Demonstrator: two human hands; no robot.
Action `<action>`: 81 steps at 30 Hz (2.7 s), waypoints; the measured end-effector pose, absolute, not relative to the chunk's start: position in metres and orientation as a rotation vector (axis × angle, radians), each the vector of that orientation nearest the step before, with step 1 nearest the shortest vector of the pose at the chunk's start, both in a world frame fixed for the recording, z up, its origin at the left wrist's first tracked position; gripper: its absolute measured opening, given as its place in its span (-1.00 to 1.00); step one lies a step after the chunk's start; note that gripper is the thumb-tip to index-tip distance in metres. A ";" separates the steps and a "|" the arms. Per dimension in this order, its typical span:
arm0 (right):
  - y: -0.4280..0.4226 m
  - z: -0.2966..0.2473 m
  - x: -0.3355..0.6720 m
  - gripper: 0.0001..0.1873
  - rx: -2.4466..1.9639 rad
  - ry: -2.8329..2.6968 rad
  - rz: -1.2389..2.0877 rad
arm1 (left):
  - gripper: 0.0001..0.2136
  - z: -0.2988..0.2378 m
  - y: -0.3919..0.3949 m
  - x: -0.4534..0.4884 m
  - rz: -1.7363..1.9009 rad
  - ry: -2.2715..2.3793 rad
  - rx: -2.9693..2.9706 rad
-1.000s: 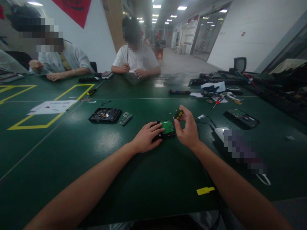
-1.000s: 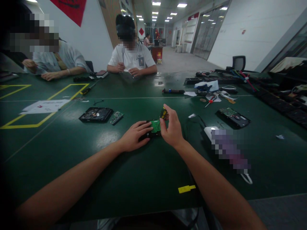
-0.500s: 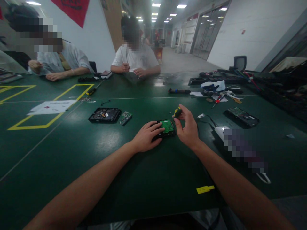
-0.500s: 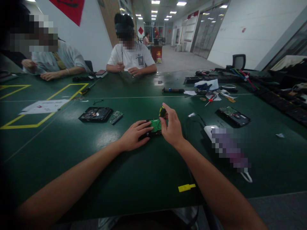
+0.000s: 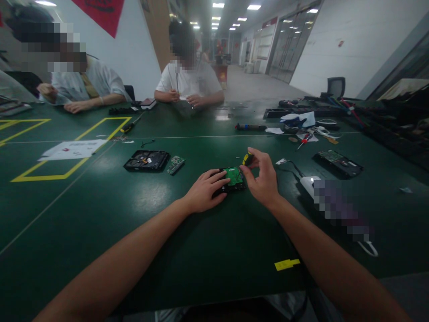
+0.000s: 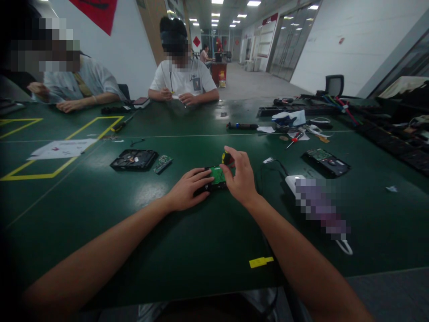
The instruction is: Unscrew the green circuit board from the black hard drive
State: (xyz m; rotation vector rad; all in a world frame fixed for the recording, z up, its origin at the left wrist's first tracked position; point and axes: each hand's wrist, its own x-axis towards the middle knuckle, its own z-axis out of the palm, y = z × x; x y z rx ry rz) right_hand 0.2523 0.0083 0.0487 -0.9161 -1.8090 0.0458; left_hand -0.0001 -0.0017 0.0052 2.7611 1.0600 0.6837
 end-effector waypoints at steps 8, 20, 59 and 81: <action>0.008 0.046 0.251 -0.32 -0.890 -1.813 0.105 | -0.49 0.005 -0.001 0.000 0.691 1.056 2.747; 0.008 0.050 0.251 -0.35 -0.921 -1.788 0.033 | -0.47 0.006 -0.002 0.000 0.682 1.062 2.760; 0.010 0.044 0.251 -0.32 -0.912 -1.783 0.189 | -0.47 0.004 -0.002 0.000 0.709 1.054 2.771; 0.013 0.045 0.250 -0.27 -0.888 -1.779 0.267 | -0.48 0.006 -0.002 0.000 0.676 1.069 2.769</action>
